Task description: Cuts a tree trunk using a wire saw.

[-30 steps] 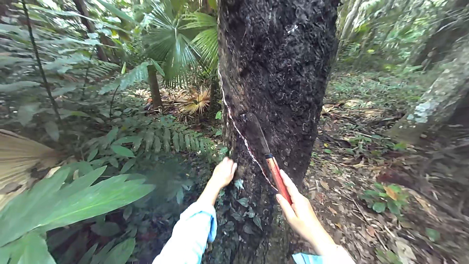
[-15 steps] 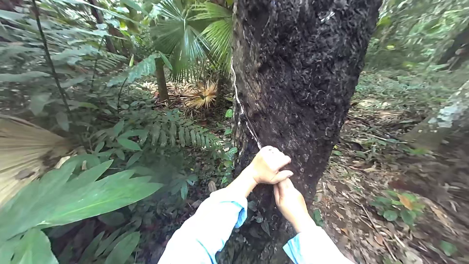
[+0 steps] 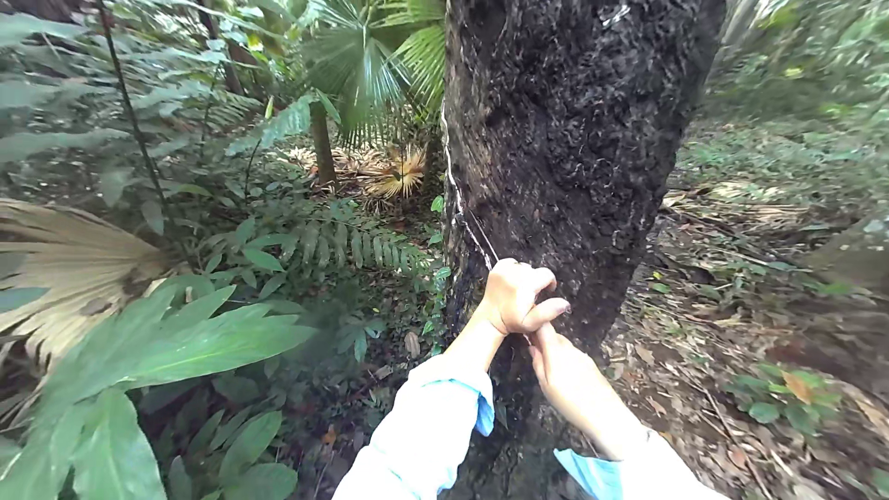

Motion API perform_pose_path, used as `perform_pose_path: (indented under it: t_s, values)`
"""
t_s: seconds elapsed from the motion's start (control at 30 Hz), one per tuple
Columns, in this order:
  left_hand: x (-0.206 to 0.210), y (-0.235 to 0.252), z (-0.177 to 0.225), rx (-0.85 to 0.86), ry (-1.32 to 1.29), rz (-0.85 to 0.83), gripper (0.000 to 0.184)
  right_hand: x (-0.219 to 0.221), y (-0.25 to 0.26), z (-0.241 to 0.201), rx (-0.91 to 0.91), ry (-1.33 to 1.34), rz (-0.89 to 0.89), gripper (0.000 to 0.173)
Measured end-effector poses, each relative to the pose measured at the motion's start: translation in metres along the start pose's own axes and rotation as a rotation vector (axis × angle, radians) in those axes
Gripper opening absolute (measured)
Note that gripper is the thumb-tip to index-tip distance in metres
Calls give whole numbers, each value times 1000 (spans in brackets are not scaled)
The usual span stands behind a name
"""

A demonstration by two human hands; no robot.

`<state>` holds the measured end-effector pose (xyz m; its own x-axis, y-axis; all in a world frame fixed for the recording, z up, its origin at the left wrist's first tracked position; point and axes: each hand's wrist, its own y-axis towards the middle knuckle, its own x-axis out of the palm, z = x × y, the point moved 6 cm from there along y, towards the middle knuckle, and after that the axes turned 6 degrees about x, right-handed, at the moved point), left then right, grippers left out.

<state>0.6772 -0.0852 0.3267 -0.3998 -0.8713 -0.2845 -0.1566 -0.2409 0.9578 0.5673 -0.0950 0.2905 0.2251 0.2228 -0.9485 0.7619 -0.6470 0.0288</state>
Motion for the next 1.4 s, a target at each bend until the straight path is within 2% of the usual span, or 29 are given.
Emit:
perform_pose_path:
  t_s: [0.13,0.2,0.3,0.37,0.47,0.77,0.93,1.03,1.2,1.23,1.33,1.4]
  values:
    - [3,3,-4,26,25,-51,74,5,10,2,-24,43,6,41]
    - [7,7,0,-31,24,-78,72,-2,5,8,-52,39,10,42]
    - [13,4,35,-134,-32,-152,68,-18,-35,23,-154,59,25,36]
    - [21,-2,59,-65,-12,-63,71,-23,-57,40,-209,92,29,29]
    - [31,2,64,44,-28,32,76,-24,-59,52,-206,95,66,28]
    - [36,9,53,-67,-42,175,76,-50,-46,52,-170,-49,-71,29]
    - [34,3,51,-1,-74,219,79,-45,-46,46,-123,-120,-56,27]
    - [35,-4,48,54,-81,234,79,-34,-44,47,-103,-125,-55,37]
    - [49,-17,43,134,6,244,76,-12,-30,69,-183,-145,148,41]
    - [53,-19,42,147,30,246,76,-7,-26,75,-210,-155,206,38]
    - [57,-25,33,159,111,235,75,12,-7,85,-270,-139,392,16]
    - [43,-22,16,123,149,230,73,17,15,72,-287,-70,439,14]
